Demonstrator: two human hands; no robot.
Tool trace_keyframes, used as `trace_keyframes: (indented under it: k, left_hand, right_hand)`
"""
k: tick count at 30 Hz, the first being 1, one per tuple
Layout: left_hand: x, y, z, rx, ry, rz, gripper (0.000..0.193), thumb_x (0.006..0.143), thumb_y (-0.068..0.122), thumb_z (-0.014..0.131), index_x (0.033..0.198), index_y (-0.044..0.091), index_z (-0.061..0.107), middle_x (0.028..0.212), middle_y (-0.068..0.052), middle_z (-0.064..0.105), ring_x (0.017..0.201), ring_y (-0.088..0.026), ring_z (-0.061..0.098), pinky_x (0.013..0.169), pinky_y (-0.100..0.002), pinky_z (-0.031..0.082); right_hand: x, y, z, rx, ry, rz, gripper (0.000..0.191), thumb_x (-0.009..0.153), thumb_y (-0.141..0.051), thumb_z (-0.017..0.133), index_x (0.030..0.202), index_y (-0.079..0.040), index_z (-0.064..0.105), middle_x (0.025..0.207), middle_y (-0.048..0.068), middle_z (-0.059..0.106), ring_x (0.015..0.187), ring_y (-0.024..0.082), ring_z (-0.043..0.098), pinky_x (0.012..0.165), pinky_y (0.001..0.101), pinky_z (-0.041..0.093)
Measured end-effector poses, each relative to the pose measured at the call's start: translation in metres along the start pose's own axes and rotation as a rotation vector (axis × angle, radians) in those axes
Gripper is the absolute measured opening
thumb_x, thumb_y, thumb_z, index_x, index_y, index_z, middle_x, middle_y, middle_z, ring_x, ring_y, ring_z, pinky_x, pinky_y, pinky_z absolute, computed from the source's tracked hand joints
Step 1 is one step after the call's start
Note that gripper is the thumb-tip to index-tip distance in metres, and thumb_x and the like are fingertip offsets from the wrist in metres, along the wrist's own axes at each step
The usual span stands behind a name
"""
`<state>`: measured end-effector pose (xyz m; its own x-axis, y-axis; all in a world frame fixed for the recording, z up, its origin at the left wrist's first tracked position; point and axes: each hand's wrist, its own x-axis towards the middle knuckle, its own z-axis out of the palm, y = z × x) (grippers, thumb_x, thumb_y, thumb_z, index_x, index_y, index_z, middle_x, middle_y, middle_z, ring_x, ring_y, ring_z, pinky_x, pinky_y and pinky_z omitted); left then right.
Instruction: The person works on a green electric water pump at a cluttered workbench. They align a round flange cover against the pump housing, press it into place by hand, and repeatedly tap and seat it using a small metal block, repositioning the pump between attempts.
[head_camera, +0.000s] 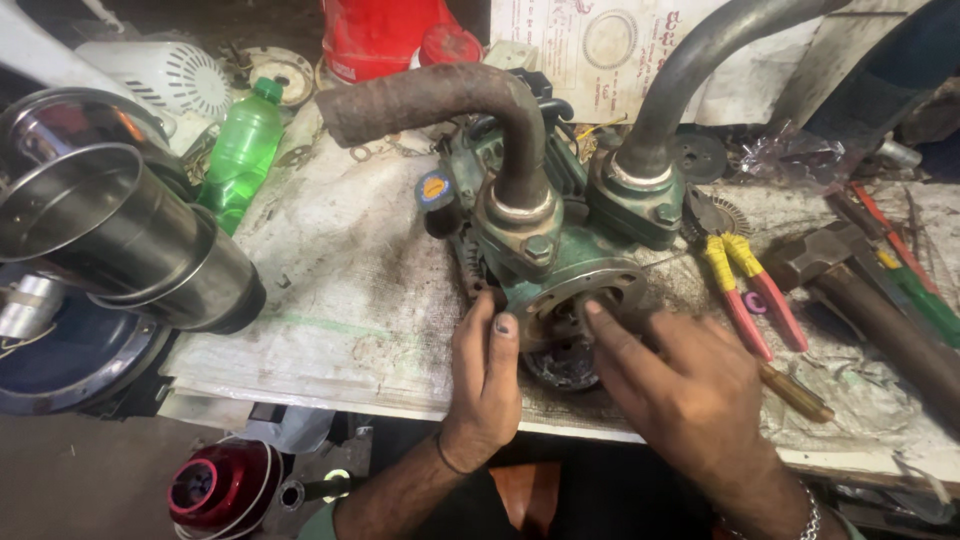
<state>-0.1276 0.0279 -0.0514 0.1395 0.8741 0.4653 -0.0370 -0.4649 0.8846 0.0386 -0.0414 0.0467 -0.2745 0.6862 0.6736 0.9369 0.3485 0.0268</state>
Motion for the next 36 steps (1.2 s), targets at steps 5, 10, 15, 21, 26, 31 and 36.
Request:
trace_keyframes:
  k: [5, 10, 15, 21, 26, 31, 36]
  left_hand:
    - [-0.005, -0.008, 0.000, -0.037, -0.005, -0.039, 0.053, 0.110, 0.031, 0.041, 0.134, -0.015, 0.051, 0.122, -0.024, 0.065, 0.114, -0.032, 0.062, 0.100, -0.040, 0.049]
    - [-0.010, -0.016, 0.004, 0.114, 0.044, 0.043, 0.057, 0.114, 0.030, 0.041, 0.142, -0.019, 0.043, 0.139, -0.032, 0.054, 0.130, -0.037, 0.053, 0.111, -0.045, 0.041]
    - [-0.003, -0.005, 0.000, -0.015, -0.015, -0.006, 0.055, 0.112, 0.035, 0.040, 0.133, -0.015, 0.051, 0.118, -0.024, 0.062, 0.113, -0.031, 0.061, 0.097, -0.042, 0.050]
    - [0.003, 0.012, -0.003, -0.072, -0.045, -0.072, 0.052, 0.109, 0.035, 0.040, 0.122, -0.012, 0.058, 0.101, -0.019, 0.066, 0.096, -0.027, 0.063, 0.085, -0.039, 0.051]
    - [-0.003, -0.003, 0.001, 0.019, 0.016, 0.041, 0.054, 0.112, 0.031, 0.040, 0.137, -0.016, 0.047, 0.125, -0.024, 0.061, 0.117, -0.030, 0.059, 0.102, -0.041, 0.047]
    - [-0.006, -0.011, 0.003, 0.119, 0.051, 0.082, 0.054, 0.114, 0.029, 0.041, 0.141, -0.018, 0.043, 0.134, -0.028, 0.054, 0.125, -0.033, 0.055, 0.107, -0.043, 0.043]
    - [-0.004, -0.004, -0.002, -0.040, -0.031, -0.060, 0.051, 0.110, 0.030, 0.040, 0.134, -0.014, 0.052, 0.116, -0.022, 0.065, 0.109, -0.029, 0.062, 0.096, -0.040, 0.049]
  right_hand:
    - [0.003, 0.003, 0.001, -0.014, -0.033, -0.034, 0.045, 0.076, -0.015, 0.083, 0.121, -0.014, 0.076, 0.072, 0.003, 0.053, 0.062, 0.021, 0.053, 0.057, 0.0388, 0.042]
    - [0.002, 0.003, 0.002, -0.036, -0.031, -0.058, 0.045, 0.077, -0.016, 0.083, 0.121, -0.013, 0.077, 0.073, 0.003, 0.054, 0.062, 0.021, 0.054, 0.057, 0.0387, 0.041]
    - [0.002, 0.003, 0.000, -0.063, -0.025, -0.009, 0.042, 0.078, -0.017, 0.083, 0.119, -0.014, 0.077, 0.076, 0.003, 0.057, 0.064, 0.021, 0.056, 0.057, 0.0385, 0.041]
    - [0.006, 0.004, -0.002, -0.060, -0.031, -0.054, 0.040, 0.077, -0.017, 0.083, 0.116, -0.013, 0.079, 0.074, 0.004, 0.058, 0.064, 0.022, 0.058, 0.057, 0.0389, 0.042]
    - [0.001, 0.001, 0.002, -0.053, -0.026, 0.032, 0.037, 0.081, -0.017, 0.083, 0.116, -0.010, 0.077, 0.078, 0.004, 0.062, 0.064, 0.020, 0.058, 0.057, 0.0373, 0.044]
    - [-0.002, 0.004, 0.002, -0.018, -0.034, -0.013, 0.040, 0.079, -0.014, 0.082, 0.118, -0.009, 0.078, 0.079, 0.005, 0.065, 0.060, 0.019, 0.058, 0.055, 0.0372, 0.047]
    - [-0.002, 0.002, 0.004, -0.016, -0.034, 0.072, 0.038, 0.081, -0.014, 0.082, 0.118, -0.007, 0.075, 0.079, 0.005, 0.065, 0.062, 0.020, 0.061, 0.057, 0.0374, 0.050]
